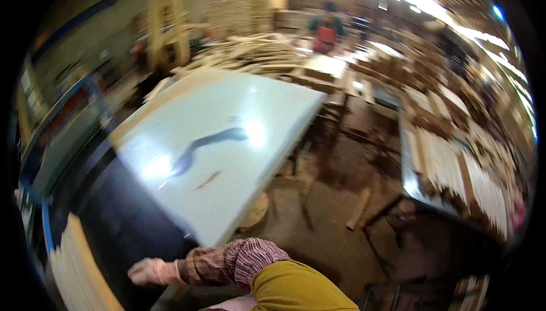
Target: The person picks up stacks of light-colored wooden planks from a metal table and places them onto a conveyor belt. The person repeats this process, moving multiple stacks of wood from the table to the conveyor belt throughout the video.
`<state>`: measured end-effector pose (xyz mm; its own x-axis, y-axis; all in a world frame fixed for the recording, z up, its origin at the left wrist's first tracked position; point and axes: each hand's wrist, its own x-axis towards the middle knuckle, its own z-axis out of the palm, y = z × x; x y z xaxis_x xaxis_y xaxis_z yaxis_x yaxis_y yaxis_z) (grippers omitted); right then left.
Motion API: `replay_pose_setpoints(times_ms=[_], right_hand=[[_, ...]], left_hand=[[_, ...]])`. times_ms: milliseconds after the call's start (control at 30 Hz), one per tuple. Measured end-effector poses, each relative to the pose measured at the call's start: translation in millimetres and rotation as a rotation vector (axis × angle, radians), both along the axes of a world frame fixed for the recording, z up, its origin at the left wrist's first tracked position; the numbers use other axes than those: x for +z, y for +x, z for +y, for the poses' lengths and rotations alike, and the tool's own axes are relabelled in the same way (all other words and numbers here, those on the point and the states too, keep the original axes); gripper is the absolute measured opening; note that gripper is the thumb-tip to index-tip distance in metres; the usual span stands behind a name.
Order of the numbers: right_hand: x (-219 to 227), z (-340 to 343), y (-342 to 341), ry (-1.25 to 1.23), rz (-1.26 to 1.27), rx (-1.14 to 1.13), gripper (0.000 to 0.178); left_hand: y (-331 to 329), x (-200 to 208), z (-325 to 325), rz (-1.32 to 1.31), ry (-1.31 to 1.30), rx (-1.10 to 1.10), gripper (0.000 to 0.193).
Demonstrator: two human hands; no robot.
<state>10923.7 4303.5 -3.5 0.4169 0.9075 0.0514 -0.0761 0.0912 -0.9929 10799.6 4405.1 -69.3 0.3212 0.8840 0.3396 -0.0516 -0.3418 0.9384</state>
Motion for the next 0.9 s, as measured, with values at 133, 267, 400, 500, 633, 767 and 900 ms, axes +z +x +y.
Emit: replay_pose_setpoints(times_ms=[133, 267, 400, 500, 633, 767, 900], right_hand=[[-16.1, -164.6, -5.3, -0.012, 0.294, -0.219, 0.049], [-49.2, -336.2, -43.3, 0.051, 0.462, -0.654, 0.043], [-96.3, -491.8, -116.6, 0.107, 0.764, -1.077, 0.040], [-118.9, -577.3, -182.3, 0.205, 0.937, -1.338, 0.032], [-121.8, -654.7, -253.4, 0.222, 0.992, -1.700, 0.032], [-122.9, -711.8, -290.1, 0.421, 0.961, -1.959, 0.030], [-127.3, -776.6, -312.9, 0.339, 0.816, -2.240, 0.018]], left_hand=[[41.1, -78.4, -118.8, 0.357, -0.213, -0.508, 0.050], [50.3, -140.3, -217.4, 0.751, -0.339, -0.838, 0.049], [65.1, -171.6, -311.7, 0.986, -0.288, -1.082, 0.049], [84.9, -172.1, -386.1, 1.012, -0.195, -1.263, 0.048], [102.0, -149.7, -508.4, 0.911, -0.081, -1.508, 0.047], [86.0, -112.9, -645.4, 0.884, 0.177, -1.734, 0.050], [67.6, -72.0, -772.3, 0.626, 0.436, -2.072, 0.054]])
